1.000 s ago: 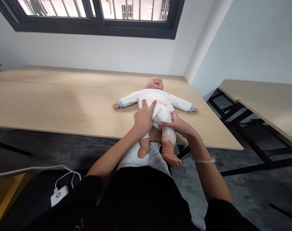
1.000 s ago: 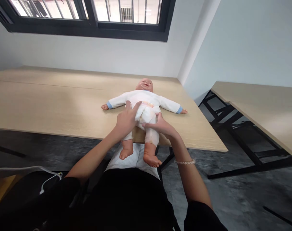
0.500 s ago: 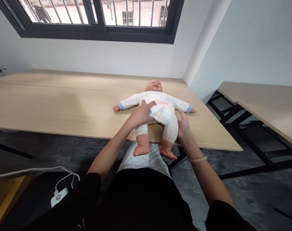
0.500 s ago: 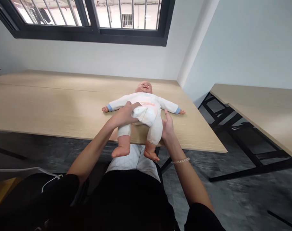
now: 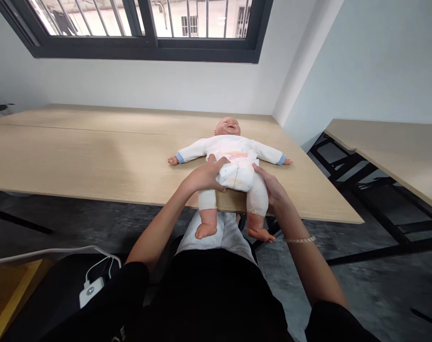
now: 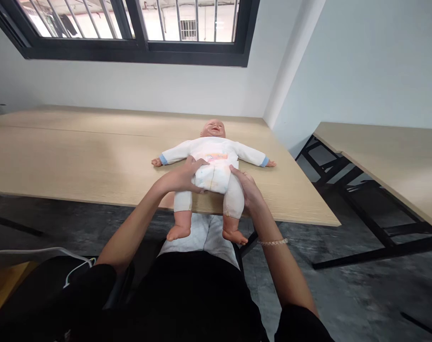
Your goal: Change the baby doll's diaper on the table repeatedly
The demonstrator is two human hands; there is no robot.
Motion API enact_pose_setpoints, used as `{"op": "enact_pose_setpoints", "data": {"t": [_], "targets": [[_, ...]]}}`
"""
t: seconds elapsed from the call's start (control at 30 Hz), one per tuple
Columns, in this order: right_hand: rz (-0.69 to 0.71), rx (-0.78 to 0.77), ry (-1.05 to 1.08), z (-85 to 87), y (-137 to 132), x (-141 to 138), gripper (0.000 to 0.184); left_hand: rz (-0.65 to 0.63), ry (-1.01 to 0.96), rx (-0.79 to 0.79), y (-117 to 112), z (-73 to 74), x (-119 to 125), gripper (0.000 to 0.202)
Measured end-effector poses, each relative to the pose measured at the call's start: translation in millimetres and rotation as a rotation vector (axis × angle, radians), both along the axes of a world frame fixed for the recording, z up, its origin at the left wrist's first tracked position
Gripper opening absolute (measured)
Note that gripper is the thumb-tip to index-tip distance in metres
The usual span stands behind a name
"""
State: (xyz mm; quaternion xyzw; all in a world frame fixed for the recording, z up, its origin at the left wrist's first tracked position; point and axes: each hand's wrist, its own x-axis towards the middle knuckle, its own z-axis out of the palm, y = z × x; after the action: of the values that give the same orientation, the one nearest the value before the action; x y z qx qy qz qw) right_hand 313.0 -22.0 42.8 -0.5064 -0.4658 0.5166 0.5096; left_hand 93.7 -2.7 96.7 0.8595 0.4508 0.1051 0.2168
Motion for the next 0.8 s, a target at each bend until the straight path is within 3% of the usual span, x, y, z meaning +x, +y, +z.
{"op": "enact_pose_setpoints", "data": {"t": [0.1, 0.33, 0.4, 0.5, 0.57, 0.67, 0.73, 0.8], "targets": [[-0.09, -0.03, 0.15, -3.7, -1.4, 4.5, 0.044, -0.008, -0.009, -0.037, 2.9, -4.5, -2.8, 0.092], [-0.239, -0.022, 0.021, -2.8, -5.6, 18.6, 0.037, -0.025, -0.16, -0.074, 3.2, -10.5, -16.9, 0.098], [-0.178, -0.006, 0.017, 1.2, 0.0, 25.7, 0.031, 0.068, -0.252, -0.106, 8.2, -13.0, -22.0, 0.091], [-0.054, -0.057, 0.12, 9.3, 21.9, 33.4, 0.025, 0.351, -0.49, -0.189, 29.6, -21.1, -24.4, 0.061], [-0.054, -0.192, 0.196, 14.0, 44.2, 33.1, 0.028, 0.44, -0.651, -0.317, 50.9, -26.4, -22.9, 0.051], [-0.057, -0.274, 0.29, 17.4, 76.5, 23.1, 0.038, 0.42, -0.851, -0.672, 81.6, -29.6, -21.3, 0.046], [0.048, -0.246, 0.334, 17.0, 90.5, 13.8, 0.049, 0.443, -0.939, -0.835, 95.7, -30.4, -22.0, 0.042], [0.221, -0.249, 0.352, 14.7, 97.9, 6.7, 0.064, 0.457, -0.985, -0.902, 104.2, -33.3, -22.8, 0.04]]}}
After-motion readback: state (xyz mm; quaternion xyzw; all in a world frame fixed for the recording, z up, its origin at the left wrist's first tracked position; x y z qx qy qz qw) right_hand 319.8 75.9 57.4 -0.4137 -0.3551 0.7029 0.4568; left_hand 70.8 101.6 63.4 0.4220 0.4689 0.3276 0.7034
